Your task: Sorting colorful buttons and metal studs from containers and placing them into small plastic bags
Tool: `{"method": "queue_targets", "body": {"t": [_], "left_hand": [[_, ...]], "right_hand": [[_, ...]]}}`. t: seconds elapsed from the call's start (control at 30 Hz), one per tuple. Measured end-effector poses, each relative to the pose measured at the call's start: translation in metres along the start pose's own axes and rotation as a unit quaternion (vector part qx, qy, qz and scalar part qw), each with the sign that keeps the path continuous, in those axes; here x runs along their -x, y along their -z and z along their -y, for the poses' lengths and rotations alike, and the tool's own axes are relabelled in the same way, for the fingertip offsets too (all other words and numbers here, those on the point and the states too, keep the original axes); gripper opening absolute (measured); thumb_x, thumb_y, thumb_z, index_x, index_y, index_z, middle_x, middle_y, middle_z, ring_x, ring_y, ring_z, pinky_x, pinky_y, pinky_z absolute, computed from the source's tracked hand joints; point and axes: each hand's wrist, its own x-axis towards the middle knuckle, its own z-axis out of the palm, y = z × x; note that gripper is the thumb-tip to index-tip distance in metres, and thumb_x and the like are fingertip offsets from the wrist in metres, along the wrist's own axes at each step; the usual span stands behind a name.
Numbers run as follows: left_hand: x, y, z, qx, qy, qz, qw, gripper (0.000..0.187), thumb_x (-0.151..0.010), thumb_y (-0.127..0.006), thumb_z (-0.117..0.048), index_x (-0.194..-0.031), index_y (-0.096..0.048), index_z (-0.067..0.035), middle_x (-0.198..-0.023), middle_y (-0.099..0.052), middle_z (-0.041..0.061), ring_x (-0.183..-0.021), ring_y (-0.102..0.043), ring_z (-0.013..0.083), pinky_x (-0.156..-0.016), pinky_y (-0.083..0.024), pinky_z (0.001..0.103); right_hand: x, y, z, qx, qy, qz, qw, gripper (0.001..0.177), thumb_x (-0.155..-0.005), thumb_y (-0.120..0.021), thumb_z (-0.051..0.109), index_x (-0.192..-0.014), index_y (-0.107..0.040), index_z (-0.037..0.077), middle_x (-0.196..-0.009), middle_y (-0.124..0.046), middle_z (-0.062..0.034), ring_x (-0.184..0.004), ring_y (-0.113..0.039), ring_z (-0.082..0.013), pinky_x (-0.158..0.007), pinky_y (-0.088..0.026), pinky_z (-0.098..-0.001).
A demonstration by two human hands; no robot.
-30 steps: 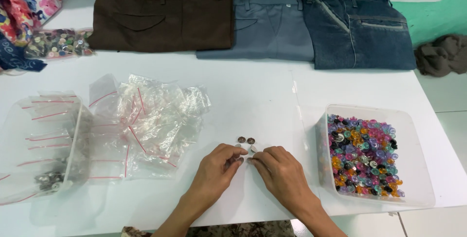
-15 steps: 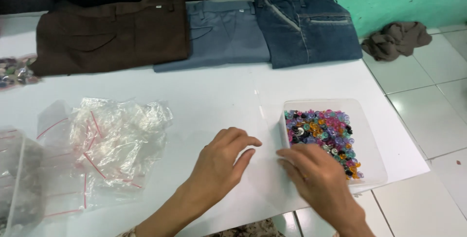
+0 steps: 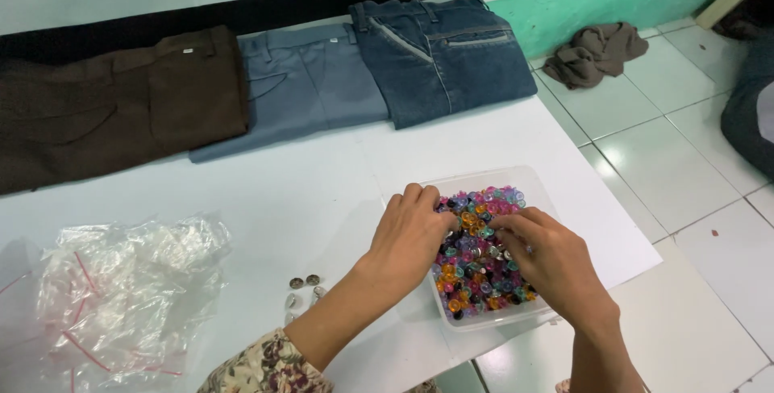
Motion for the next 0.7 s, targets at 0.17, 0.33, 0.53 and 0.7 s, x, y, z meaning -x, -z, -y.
{"method": "queue_targets", "body": {"t": [0.17, 0.33, 0.53, 0.7], "left_hand": [[-0.005, -0.009, 0.005, 0.045, 0.003, 0.007, 0.999, 0.028, -0.089, -0.068, -0.004, -0.104, -0.081, -0.023, -0.106, -0.061, 0.010, -0.105, -0.052, 0.0351, -0.080, -0.045, 0.046], [-0.002, -0.017, 0.007, 0.062, 0.001, -0.038, 0.997, 0.017, -0.091, -0.069, -0.008, -0.093, -0.079, -0.022, -0.097, -0.063, 0.004, -0.096, -0.057, 0.0307, -0.078, -0.042, 0.044], [0.003, -0.021, 0.007, 0.063, -0.034, -0.103, 0.992, 0.029, -0.076, -0.070, 0.008, -0.091, -0.073, -0.016, -0.094, -0.067, -0.001, -0.093, -0.058, 0.0280, -0.079, -0.039, 0.041], [0.017, -0.004, -0.003, 0.164, -0.059, -0.165, 0.971, 0.011, -0.088, -0.076, -0.001, -0.095, -0.071, -0.009, -0.092, -0.073, 0.005, -0.087, -0.063, 0.0262, -0.077, -0.049, 0.039]], "right_hand": [[-0.002, -0.003, -0.001, 0.013, -0.010, 0.033, 0.999, 0.018, -0.094, -0.063, 0.025, -0.108, -0.075, 0.027, -0.096, -0.072, 0.0078, -0.080, -0.069, -0.0153, -0.065, -0.053, -0.0349], [-0.005, -0.010, -0.003, 0.078, -0.019, 0.134, 0.988, 0.023, -0.096, -0.062, 0.032, -0.115, -0.075, 0.028, -0.100, -0.069, 0.0053, -0.084, -0.069, -0.0202, -0.062, -0.053, -0.0397], [-0.007, -0.019, -0.006, 0.111, 0.016, 0.197, 0.974, 0.035, -0.094, -0.063, 0.030, -0.129, -0.070, 0.031, -0.105, -0.067, 0.0044, -0.088, -0.069, -0.0249, -0.066, -0.053, -0.0448], [-0.008, -0.014, -0.001, 0.084, 0.010, 0.240, 0.967, 0.023, -0.096, -0.061, 0.026, -0.118, -0.067, 0.023, -0.101, -0.066, 0.0019, -0.093, -0.067, -0.0231, -0.073, -0.054, -0.0417]]}}
